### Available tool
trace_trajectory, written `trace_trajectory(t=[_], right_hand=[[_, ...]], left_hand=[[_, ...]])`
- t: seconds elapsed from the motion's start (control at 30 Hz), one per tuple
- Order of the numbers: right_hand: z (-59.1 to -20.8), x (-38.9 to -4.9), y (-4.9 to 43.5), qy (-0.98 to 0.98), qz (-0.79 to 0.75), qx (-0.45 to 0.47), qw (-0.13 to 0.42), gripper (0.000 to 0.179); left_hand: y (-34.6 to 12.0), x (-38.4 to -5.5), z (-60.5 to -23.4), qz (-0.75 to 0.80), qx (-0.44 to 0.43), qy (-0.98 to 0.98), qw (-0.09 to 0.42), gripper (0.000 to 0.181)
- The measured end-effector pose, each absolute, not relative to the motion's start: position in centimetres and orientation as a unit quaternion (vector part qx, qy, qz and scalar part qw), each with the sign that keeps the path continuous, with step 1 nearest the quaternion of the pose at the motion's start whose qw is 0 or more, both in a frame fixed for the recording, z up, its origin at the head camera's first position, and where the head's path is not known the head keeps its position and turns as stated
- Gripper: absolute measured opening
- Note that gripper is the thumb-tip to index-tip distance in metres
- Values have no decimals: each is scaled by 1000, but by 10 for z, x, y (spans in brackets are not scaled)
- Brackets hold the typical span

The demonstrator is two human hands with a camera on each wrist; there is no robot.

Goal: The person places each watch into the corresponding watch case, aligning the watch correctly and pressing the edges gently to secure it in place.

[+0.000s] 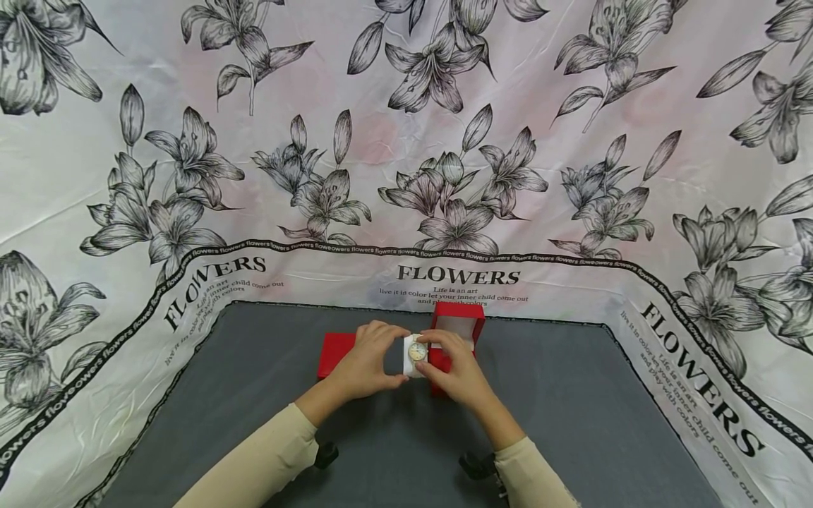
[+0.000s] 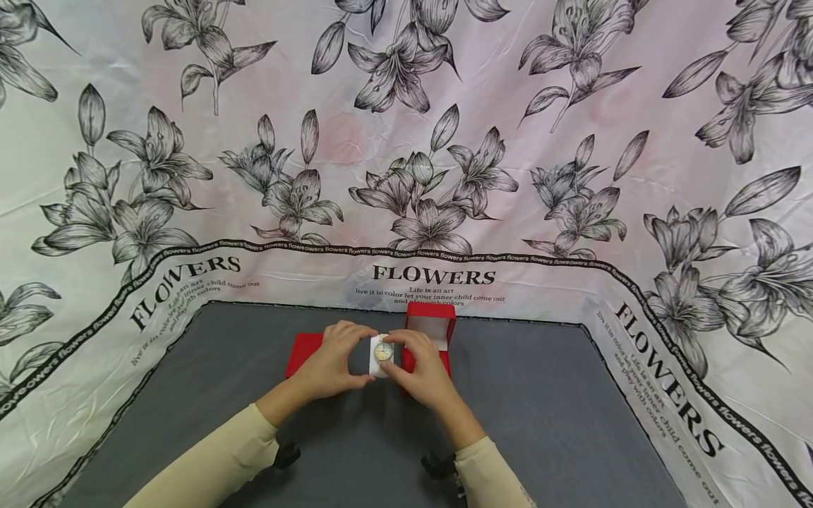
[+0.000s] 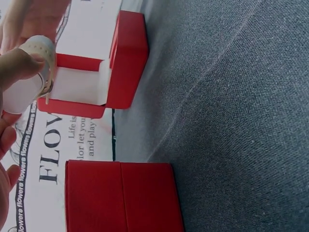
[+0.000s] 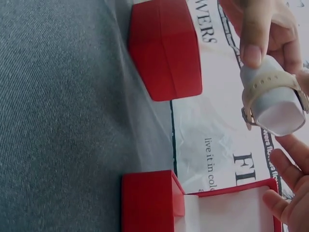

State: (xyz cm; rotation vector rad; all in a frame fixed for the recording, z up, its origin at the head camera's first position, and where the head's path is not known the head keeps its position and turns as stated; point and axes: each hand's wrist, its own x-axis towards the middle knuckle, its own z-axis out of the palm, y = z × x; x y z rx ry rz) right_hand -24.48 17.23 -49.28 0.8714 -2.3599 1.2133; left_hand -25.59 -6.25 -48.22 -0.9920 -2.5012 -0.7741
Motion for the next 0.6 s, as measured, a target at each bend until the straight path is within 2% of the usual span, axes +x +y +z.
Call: trace_trajectory(t=[0.4,0.6], right_hand=[[-495,-243,169,-822,440,308,189,37],[-493,-242,169,-823,445,301,187,36]], left_hand=[[-62,-256,-483,-246,-351,-881,200,73],[-60,-256,-482,-259,-354,-877,196,72]])
